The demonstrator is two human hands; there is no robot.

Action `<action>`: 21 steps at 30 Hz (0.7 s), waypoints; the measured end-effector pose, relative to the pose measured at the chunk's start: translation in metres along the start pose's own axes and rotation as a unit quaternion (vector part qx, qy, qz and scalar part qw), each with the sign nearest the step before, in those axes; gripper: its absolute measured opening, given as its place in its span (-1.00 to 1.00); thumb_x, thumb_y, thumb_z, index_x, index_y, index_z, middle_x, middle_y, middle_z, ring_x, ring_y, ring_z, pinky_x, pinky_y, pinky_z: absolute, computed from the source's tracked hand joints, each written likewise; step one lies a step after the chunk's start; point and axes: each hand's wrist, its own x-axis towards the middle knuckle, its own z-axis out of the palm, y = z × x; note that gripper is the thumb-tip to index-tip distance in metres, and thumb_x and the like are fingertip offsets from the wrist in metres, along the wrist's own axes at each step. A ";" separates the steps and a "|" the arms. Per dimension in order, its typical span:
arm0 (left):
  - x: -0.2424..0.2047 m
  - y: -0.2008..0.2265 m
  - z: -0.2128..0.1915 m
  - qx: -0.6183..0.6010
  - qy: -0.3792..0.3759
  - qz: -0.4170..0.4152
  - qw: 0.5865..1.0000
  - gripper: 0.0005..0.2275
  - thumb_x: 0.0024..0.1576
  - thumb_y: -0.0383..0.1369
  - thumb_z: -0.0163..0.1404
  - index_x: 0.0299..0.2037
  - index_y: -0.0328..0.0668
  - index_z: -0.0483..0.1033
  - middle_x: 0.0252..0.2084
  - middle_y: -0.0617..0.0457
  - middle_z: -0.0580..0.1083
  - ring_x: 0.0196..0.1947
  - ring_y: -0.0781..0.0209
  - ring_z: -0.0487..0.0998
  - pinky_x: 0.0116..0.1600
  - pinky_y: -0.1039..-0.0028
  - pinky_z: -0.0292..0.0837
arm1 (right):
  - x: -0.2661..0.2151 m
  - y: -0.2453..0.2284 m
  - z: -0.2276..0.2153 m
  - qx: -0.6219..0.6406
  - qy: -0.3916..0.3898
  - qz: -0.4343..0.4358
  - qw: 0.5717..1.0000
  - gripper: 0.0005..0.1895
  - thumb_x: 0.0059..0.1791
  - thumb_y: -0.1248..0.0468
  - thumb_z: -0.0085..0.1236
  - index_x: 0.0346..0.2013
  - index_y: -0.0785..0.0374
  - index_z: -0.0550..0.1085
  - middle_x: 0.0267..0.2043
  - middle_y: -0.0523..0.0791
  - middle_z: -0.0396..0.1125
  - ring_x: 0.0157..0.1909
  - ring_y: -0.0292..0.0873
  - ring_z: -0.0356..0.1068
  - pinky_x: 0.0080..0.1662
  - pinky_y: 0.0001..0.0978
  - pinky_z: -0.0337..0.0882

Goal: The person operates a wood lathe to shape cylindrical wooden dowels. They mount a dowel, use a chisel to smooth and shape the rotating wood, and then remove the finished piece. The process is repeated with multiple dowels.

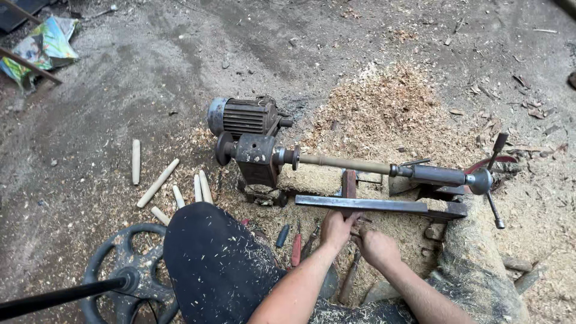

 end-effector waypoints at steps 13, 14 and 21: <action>0.054 0.029 -0.024 -0.019 -0.038 -0.058 0.997 -0.67 0.20 -0.07 0.09 -0.18 -0.23 0.55 -0.17 0.01 0.53 -0.29 0.21 0.54 -0.18 0.34 0.51 | 0.049 -0.010 -0.030 0.030 0.014 0.043 0.999 -0.59 0.11 -0.11 -0.09 -0.08 0.10 0.52 -0.25 -0.01 0.54 -0.25 -0.03 0.60 -0.15 -0.10 0.63; 0.056 0.032 -0.024 -0.022 -0.041 -0.064 0.997 -0.66 0.21 -0.06 0.09 -0.18 -0.23 0.55 -0.17 0.00 0.54 -0.28 0.20 0.54 -0.17 0.33 0.51 | 0.050 -0.009 -0.031 0.029 0.027 0.034 0.999 -0.60 0.10 -0.10 -0.08 -0.07 0.09 0.52 -0.26 -0.01 0.54 -0.25 -0.01 0.60 -0.16 -0.09 0.62; 0.056 0.028 -0.024 -0.015 -0.053 -0.076 0.996 -0.62 0.23 -0.03 0.06 -0.16 -0.28 0.53 -0.18 -0.05 0.54 -0.26 0.12 0.56 -0.16 0.26 0.54 | 0.051 -0.006 -0.027 0.018 0.037 0.025 0.999 -0.59 0.09 -0.12 -0.07 -0.04 0.08 0.50 -0.28 -0.02 0.54 -0.28 -0.03 0.58 -0.20 -0.10 0.62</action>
